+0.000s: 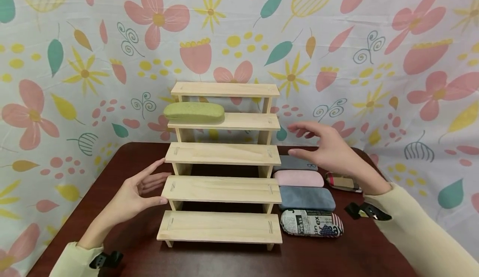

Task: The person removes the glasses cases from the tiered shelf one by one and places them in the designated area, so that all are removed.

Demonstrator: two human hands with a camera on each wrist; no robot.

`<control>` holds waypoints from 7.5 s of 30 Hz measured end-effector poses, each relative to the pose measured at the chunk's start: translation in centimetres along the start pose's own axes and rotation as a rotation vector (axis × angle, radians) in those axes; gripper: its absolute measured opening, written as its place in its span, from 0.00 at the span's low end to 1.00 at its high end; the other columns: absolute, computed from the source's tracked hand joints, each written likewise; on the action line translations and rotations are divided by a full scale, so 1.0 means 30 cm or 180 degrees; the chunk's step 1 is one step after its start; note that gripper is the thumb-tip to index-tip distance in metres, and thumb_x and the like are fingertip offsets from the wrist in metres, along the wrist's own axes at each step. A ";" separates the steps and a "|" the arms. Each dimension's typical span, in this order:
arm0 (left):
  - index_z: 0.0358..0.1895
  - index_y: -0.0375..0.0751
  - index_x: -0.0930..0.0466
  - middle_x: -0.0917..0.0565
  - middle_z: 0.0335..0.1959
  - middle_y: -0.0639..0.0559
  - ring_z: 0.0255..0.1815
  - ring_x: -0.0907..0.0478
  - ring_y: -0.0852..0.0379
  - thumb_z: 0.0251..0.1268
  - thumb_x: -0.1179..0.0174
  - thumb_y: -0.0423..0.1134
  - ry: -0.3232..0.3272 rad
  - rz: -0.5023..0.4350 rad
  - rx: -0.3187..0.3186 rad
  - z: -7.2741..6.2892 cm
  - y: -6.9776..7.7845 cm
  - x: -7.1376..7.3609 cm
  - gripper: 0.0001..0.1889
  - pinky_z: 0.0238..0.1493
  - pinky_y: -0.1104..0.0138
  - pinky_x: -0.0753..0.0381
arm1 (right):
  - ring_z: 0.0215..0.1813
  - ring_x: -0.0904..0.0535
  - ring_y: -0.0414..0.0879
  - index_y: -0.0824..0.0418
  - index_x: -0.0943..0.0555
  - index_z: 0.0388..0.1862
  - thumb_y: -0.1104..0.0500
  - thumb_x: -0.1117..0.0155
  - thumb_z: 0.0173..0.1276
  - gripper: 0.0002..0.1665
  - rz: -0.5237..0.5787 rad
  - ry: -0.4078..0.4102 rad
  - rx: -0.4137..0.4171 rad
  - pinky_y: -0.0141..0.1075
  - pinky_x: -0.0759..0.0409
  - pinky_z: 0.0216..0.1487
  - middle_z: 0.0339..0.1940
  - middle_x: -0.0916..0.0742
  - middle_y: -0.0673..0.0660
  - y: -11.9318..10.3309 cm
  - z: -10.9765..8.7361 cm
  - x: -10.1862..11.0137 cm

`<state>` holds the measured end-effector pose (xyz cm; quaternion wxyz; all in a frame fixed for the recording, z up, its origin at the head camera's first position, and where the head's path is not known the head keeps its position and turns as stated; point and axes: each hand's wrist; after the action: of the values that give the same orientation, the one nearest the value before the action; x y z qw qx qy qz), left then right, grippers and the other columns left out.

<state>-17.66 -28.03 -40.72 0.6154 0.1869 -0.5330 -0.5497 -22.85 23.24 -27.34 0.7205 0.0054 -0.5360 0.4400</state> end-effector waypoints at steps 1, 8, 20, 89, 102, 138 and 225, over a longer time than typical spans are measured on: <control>0.85 0.54 0.41 0.19 0.66 0.35 0.68 0.21 0.57 0.57 0.20 0.29 -0.0001 -0.0003 -0.0006 0.000 -0.001 -0.001 0.54 0.60 0.68 0.18 | 0.55 0.21 0.47 0.54 0.19 0.69 0.55 0.20 0.68 0.31 -0.0002 0.0001 0.0027 0.51 0.25 0.58 0.59 0.14 0.50 -0.008 0.014 -0.008; 0.85 0.54 0.41 0.18 0.66 0.39 0.67 0.21 0.57 0.57 0.20 0.28 -0.0008 0.0008 -0.0035 0.004 -0.001 0.002 0.54 0.60 0.68 0.18 | 0.55 0.20 0.51 0.61 0.18 0.67 0.57 0.19 0.65 0.33 0.0118 -0.0098 0.0230 0.51 0.23 0.59 0.58 0.14 0.57 -0.065 0.141 -0.063; 0.85 0.54 0.41 0.17 0.65 0.39 0.67 0.21 0.57 0.56 0.20 0.29 -0.0005 0.0012 -0.0011 0.001 0.000 0.005 0.54 0.60 0.69 0.19 | 0.58 0.22 0.53 0.59 0.22 0.71 0.54 0.20 0.67 0.36 0.0366 -0.0477 0.0111 0.51 0.26 0.63 0.65 0.17 0.59 -0.118 0.349 -0.156; 0.85 0.52 0.41 0.17 0.65 0.39 0.67 0.20 0.56 0.57 0.20 0.29 0.0008 0.0007 -0.0031 0.000 0.008 0.002 0.54 0.61 0.69 0.20 | 0.56 0.19 0.57 0.64 0.26 0.75 0.57 0.21 0.68 0.40 0.1035 -0.0751 -0.0211 0.44 0.17 0.52 0.62 0.18 0.61 -0.144 0.530 -0.272; 0.85 0.53 0.41 0.17 0.65 0.39 0.67 0.21 0.57 0.57 0.21 0.28 0.0005 -0.0025 -0.0047 0.002 0.001 0.000 0.54 0.61 0.70 0.20 | 0.52 0.18 0.56 0.64 0.22 0.71 0.58 0.20 0.67 0.36 0.1113 -0.0638 -0.0252 0.42 0.17 0.47 0.57 0.16 0.60 -0.139 0.529 -0.280; 0.85 0.54 0.42 0.18 0.66 0.37 0.68 0.21 0.56 0.57 0.21 0.29 0.0006 -0.0018 -0.0016 -0.003 0.002 0.003 0.54 0.61 0.69 0.20 | 0.50 0.18 0.52 0.60 0.21 0.71 0.58 0.19 0.65 0.36 0.1265 -0.0398 -0.0291 0.43 0.18 0.48 0.57 0.16 0.57 -0.135 0.454 -0.260; 0.85 0.54 0.42 0.18 0.66 0.37 0.67 0.21 0.59 0.57 0.21 0.28 -0.0007 0.0037 -0.0034 0.010 0.006 0.012 0.54 0.59 0.68 0.18 | 0.48 0.15 0.47 0.75 0.28 0.72 0.84 0.29 0.59 0.40 0.1855 0.0107 -0.0272 0.32 0.15 0.45 0.61 0.16 0.60 0.201 -0.393 0.021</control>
<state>-17.88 -28.19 -40.30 0.6191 0.1800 -0.5319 -0.5491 -17.64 32.97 -34.67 0.5721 -0.1863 -0.5209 0.6055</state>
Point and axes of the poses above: each hand's wrist, its own z-axis towards the middle knuckle, its own x-axis out of the back of the hand, y = z × x
